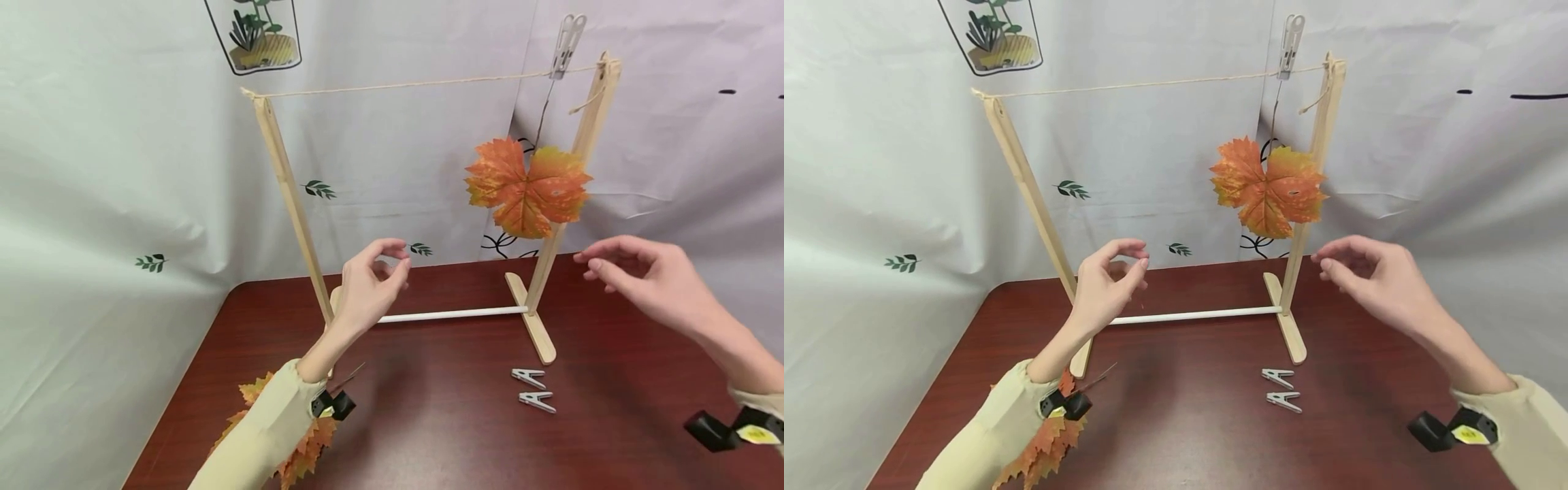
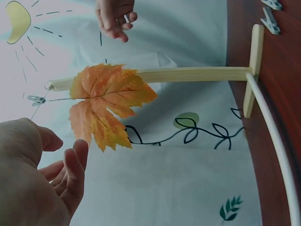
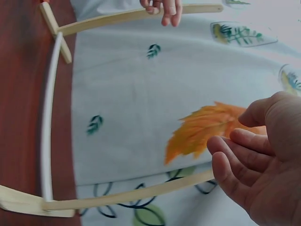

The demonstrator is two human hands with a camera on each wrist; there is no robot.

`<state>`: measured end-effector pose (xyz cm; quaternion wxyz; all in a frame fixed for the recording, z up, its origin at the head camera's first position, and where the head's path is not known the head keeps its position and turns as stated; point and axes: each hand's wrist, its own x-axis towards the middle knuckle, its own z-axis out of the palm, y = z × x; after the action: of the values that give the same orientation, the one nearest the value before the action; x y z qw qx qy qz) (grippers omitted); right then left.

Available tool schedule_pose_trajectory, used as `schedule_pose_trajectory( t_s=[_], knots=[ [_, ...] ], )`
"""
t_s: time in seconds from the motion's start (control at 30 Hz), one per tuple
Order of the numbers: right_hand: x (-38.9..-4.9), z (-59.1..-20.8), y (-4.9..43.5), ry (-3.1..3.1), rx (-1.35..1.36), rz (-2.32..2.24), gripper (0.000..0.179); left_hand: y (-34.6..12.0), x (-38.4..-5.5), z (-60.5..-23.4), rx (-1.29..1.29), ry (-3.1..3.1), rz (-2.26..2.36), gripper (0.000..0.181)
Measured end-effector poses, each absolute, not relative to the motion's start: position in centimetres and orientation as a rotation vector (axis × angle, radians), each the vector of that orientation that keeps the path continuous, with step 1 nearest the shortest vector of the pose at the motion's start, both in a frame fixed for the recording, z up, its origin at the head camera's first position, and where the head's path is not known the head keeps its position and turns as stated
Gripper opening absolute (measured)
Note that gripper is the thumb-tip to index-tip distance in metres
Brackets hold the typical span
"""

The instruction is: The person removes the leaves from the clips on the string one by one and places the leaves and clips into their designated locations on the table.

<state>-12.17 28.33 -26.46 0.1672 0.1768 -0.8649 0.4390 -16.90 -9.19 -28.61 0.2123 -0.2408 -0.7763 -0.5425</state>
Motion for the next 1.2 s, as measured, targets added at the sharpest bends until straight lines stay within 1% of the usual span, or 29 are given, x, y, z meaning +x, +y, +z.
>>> schedule_pose_trajectory(
  t_s=[0.43,0.7,1.03,1.2],
  knots=[
    [-14.1,-21.3,28.3,-2.371,0.466,1.256,0.014,-6.2,-19.3,-25.8,-0.732,-2.076,-1.503,0.022],
    [-15.3,-18.6,28.6,-2.311,0.416,1.338,0.014,-4.8,-20.7,-24.2,-0.742,-2.07,-1.508,0.022],
    [-15.8,-15.5,28.1,-2.203,0.458,1.371,0.016,-2.4,-21.5,-22.2,-0.778,-2.032,-1.563,0.02],
    [-16.2,-14.1,27.5,-2.171,0.468,1.38,0.017,-1.0,-21.8,-21.3,-0.812,-2.014,-1.634,0.022]
  ],
)
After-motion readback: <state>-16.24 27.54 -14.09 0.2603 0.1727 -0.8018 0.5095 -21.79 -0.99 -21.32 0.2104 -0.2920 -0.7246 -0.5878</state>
